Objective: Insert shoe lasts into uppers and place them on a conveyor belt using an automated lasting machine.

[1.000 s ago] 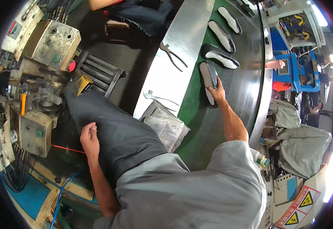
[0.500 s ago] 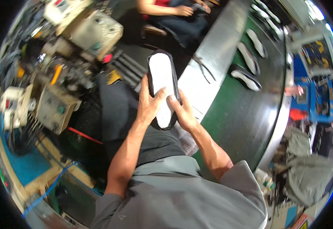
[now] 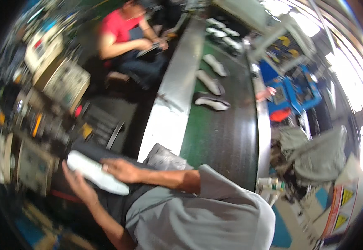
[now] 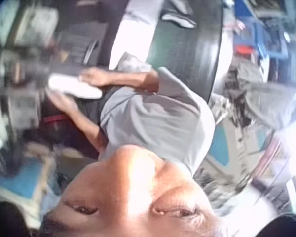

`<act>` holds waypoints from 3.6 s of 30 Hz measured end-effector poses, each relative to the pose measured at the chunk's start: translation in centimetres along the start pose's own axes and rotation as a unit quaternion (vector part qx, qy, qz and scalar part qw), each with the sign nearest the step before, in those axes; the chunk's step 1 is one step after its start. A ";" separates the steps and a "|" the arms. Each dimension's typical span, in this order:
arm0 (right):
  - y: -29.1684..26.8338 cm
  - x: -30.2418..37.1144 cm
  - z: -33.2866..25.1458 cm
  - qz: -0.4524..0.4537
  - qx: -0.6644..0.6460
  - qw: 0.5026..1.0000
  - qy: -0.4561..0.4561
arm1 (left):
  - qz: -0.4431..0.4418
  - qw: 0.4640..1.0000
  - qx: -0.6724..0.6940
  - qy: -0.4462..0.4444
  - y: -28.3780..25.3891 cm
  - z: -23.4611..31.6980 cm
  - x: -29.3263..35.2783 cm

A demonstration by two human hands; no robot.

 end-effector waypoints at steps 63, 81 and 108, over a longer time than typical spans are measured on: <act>-1.8 -7.3 -6.4 0.028 0.034 0.968 -0.245 | -0.224 0.969 0.070 -0.082 4.4 2.7 -2.1; -3.3 -6.4 -5.4 -0.007 0.019 0.994 -0.104 | -0.132 0.979 -0.132 0.081 4.9 4.3 -2.3; -2.0 3.2 -6.8 -0.155 0.508 0.842 -0.095 | -0.127 0.844 0.311 -0.417 8.6 -4.7 5.6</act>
Point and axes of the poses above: each hand's wrist, its own x-axis away from the middle knuckle, its own y-axis out of the palm, z = x × y, the point moved 8 cm from there along -x, towards the middle knuckle, and after that the axes turned 12 degrees about -y, right-handed, at the moved point
